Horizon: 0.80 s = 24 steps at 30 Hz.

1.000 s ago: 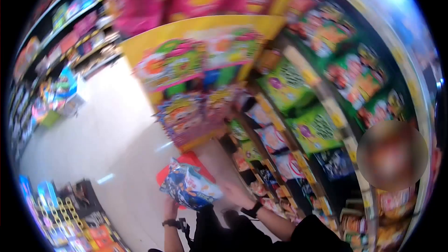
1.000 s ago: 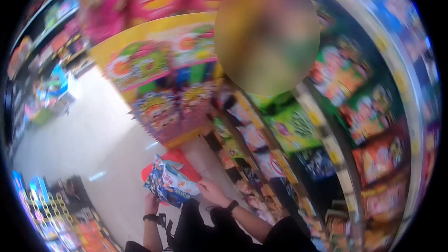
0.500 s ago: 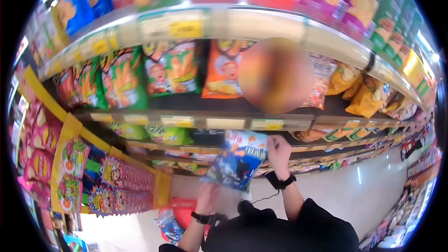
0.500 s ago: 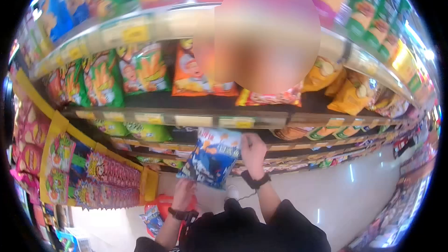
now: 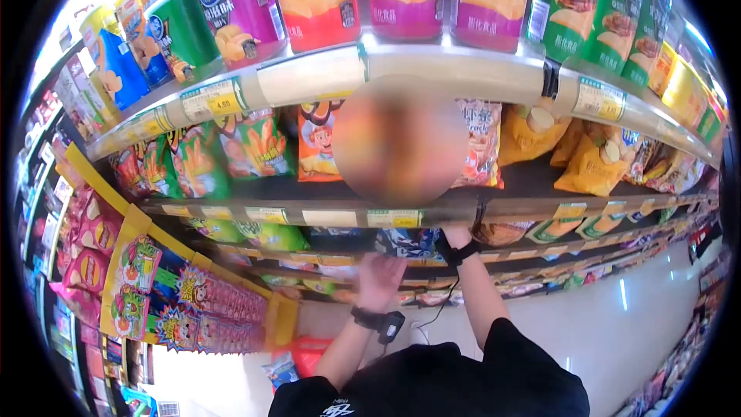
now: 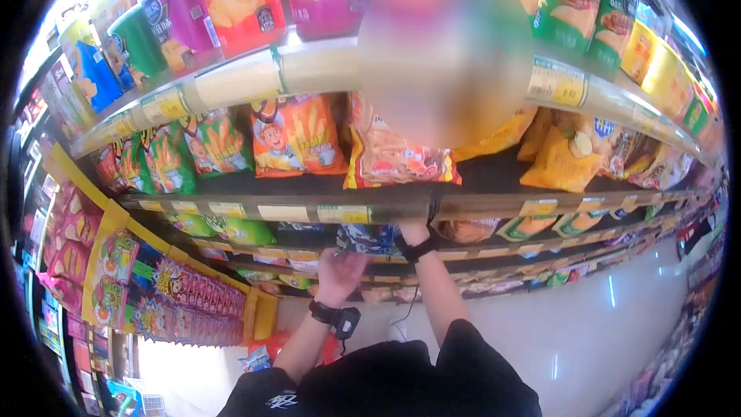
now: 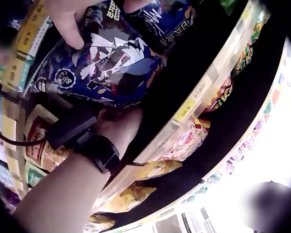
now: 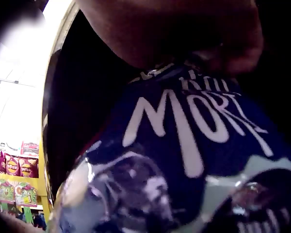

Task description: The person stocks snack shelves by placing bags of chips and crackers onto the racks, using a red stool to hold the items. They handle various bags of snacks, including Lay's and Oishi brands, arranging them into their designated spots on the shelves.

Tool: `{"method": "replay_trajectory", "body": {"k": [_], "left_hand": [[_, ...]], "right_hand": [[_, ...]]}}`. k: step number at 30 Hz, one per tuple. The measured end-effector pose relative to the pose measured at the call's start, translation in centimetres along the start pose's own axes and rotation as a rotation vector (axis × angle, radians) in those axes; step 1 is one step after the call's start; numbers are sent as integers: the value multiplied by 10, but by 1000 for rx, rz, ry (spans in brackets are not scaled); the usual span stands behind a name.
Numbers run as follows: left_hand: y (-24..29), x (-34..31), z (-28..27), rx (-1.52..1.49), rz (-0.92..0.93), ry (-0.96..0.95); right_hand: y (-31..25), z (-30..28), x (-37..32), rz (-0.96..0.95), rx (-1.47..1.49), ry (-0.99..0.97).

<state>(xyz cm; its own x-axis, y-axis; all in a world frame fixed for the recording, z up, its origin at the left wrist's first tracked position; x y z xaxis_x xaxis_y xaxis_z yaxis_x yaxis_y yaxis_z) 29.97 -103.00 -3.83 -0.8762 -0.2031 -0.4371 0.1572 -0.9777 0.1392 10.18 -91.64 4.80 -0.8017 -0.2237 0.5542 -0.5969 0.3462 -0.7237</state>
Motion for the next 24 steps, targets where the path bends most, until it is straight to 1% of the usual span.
{"method": "replay_trajectory", "body": {"k": [4, 6, 7, 10, 11, 12, 14, 15, 17, 18, 20, 22, 24], "left_hand": [[1, 11, 31, -21, 25, -55], [0, 27, 24, 70, 30, -2], [-3, 34, 28, 99, 38, -35], [-13, 43, 50, 166, 85, -34], [-16, 55, 50, 184, 75, -88], [-16, 63, 50, 175, 78, -82], [-13, 74, 71, 139, 104, -289], [-14, 84, 68, 131, 108, -281], [-2, 100, 62, 98, 270, -312], [-1, 111, 52, 91, 279, -300], [-8, 130, 37, 2, 203, -290], [-12, 113, 60, -30, 220, -269], [-13, 105, 60, 19, 250, -199]], "right_hand": [[17, 20, -3, -13, -6, -85], [24, 26, -8, -18, -8, -124], [26, 28, -10, -22, -9, -136], [33, 33, -12, -37, -14, -173], [35, 34, -11, -42, -16, -182], [36, 35, -11, -52, -18, -189], [38, 37, -7, -62, -22, -199], [39, 38, -4, -64, -22, -203], [42, 41, -1, -72, -22, -211], [43, 43, 1, -74, -24, -214], [44, 46, 5, -82, -28, -224], [47, 47, 11, -93, -34, -238], [46, 47, 12, -109, -40, -257]]}}
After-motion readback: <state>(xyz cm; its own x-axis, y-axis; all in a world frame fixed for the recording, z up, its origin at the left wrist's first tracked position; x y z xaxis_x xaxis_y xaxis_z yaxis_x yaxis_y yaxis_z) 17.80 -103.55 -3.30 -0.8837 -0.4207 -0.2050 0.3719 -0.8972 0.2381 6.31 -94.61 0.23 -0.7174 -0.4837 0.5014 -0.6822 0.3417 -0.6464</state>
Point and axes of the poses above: each hand's wrist, its own x-axis towards the middle knuckle, its own z-axis out of the palm, y = z × x, the point moved 10 cm from there along x, towards the middle knuckle, and after that the axes turned 1 degree about -z, right-handed, at the moved point
